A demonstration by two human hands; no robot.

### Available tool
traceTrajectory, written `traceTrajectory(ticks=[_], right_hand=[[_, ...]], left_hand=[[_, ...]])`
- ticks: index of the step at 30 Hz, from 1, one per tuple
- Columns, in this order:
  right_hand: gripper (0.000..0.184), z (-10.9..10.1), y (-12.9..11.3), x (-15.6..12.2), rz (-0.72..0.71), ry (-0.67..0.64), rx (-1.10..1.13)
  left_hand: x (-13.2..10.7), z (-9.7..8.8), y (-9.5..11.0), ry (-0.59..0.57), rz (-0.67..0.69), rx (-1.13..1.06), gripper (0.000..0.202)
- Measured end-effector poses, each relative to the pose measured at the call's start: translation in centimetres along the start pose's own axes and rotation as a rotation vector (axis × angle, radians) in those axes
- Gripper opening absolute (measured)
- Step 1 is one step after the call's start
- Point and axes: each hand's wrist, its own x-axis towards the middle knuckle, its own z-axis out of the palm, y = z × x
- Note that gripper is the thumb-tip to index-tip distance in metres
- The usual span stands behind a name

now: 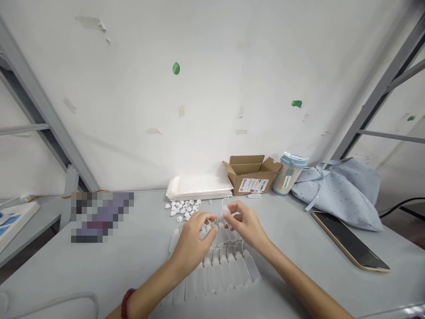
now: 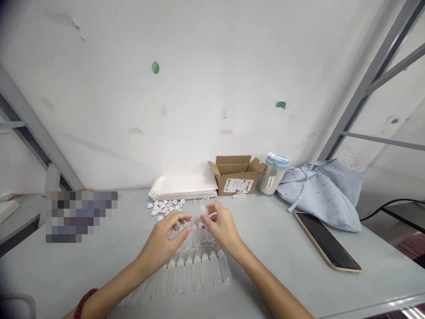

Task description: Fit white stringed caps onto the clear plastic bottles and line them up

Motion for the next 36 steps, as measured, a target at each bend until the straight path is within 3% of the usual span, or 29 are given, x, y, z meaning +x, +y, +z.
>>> traceTrajectory(ticks=[4, 7, 13, 20, 25, 36], right_hand=[[0.03, -1.3, 0.3, 0.9, 0.079, 0.04, 0.039], [0.031, -2.0, 0.7, 1.3, 0.06, 0.074, -0.032], [0.025, -3.3, 1.2, 1.9, 0.041, 0.15, -0.147], [0.023, -4.0, 1.5, 2.2, 0.085, 0.147, -0.235], [0.021, -4.2, 2.2, 2.5, 0.113, 0.085, -0.338], [0.019, -5.2, 1.1, 1.4, 0.133, -0.188, -0.625]], left_hand=[[1.9, 1.2, 0.8, -0.071, 0.282, 0.166, 0.029], [3.4, 2.6, 1.6, -0.115, 0.376, 0.288, 0.026], [4.8, 5.4, 2.2, -0.109, 0.307, 0.359, 0.018], [5.6, 6.5, 1.8, -0.169, 0.219, 0.266, 0.022], [5.7, 7.2, 1.5, -0.172, 0.241, 0.261, 0.029], [4.5, 7.4, 2.3, -0.374, 0.166, 0.354, 0.022]])
